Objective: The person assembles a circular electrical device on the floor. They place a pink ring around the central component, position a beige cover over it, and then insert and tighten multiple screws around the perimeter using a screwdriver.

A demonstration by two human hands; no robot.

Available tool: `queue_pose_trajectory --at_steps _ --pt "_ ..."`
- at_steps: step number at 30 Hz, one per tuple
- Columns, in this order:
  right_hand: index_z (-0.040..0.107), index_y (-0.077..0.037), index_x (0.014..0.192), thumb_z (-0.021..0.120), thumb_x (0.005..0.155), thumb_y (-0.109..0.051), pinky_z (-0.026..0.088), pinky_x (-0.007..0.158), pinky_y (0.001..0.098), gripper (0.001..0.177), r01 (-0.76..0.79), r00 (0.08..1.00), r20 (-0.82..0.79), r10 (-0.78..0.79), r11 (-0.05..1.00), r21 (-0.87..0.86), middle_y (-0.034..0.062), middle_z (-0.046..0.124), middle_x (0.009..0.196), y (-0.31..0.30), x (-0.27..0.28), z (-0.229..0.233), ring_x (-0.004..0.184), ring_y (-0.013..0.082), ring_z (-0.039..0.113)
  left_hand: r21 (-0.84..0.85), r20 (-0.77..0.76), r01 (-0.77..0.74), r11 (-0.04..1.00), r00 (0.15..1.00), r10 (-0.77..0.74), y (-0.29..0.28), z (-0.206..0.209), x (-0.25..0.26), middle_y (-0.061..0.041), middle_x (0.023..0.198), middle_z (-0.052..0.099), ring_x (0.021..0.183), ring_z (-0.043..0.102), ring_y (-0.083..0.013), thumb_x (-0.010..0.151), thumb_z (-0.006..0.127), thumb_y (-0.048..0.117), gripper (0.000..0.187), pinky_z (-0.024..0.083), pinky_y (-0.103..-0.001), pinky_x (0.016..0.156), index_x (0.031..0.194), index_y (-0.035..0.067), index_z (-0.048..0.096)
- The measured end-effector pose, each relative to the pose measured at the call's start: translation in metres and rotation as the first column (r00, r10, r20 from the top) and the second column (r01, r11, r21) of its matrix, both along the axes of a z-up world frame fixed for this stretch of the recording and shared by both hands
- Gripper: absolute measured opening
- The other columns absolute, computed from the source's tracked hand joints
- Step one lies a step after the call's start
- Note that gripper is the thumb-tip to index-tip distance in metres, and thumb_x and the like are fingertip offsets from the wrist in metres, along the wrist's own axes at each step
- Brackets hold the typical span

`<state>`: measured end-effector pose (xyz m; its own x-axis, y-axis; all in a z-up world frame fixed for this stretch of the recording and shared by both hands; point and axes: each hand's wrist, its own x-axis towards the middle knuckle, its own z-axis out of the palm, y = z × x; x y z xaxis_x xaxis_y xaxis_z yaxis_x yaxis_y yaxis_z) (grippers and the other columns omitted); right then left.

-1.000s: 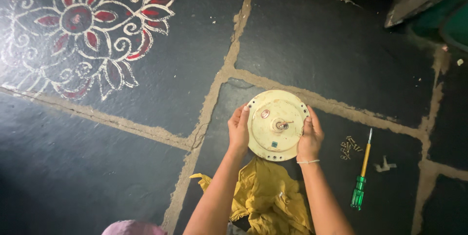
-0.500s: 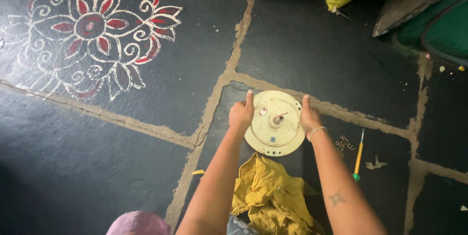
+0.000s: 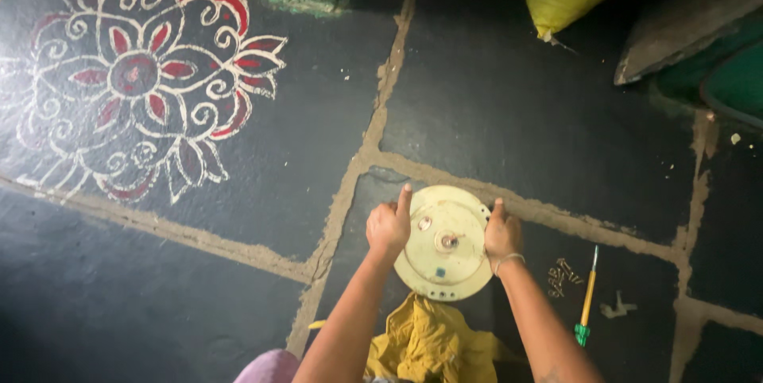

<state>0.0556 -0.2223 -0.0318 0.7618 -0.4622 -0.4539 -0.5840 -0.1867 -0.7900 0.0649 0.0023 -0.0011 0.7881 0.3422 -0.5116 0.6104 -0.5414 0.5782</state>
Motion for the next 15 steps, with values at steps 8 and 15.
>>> queue_pose_trajectory --at_steps 8,15 --pt "0.068 0.011 0.083 0.041 0.105 -0.052 0.051 0.078 0.0510 0.072 -0.059 0.981 -0.189 0.038 0.993 -0.102 0.0293 0.072 0.088 -0.001 0.003 0.005 0.081 0.0381 0.068 -0.032 0.040 -0.055 0.998 0.998 0.056 -0.002 0.001 -0.011 -0.027 0.084 0.070 0.090 0.067 -0.0448 0.093 0.041 0.073 0.082 0.051 -0.052 0.085 0.074 0.000 0.074" --pt "0.074 0.002 0.089 0.038 0.105 -0.057 0.050 0.081 0.0533 0.071 -0.145 0.989 -0.032 0.147 0.871 -0.470 0.0299 0.070 0.091 -0.001 0.001 0.011 0.089 0.0489 0.066 -0.031 0.063 -0.137 0.990 0.988 0.139 -0.007 0.009 -0.023 -0.025 0.089 0.072 0.092 0.067 -0.0444 0.093 0.040 0.074 0.080 0.051 -0.052 0.084 0.081 0.004 0.077"
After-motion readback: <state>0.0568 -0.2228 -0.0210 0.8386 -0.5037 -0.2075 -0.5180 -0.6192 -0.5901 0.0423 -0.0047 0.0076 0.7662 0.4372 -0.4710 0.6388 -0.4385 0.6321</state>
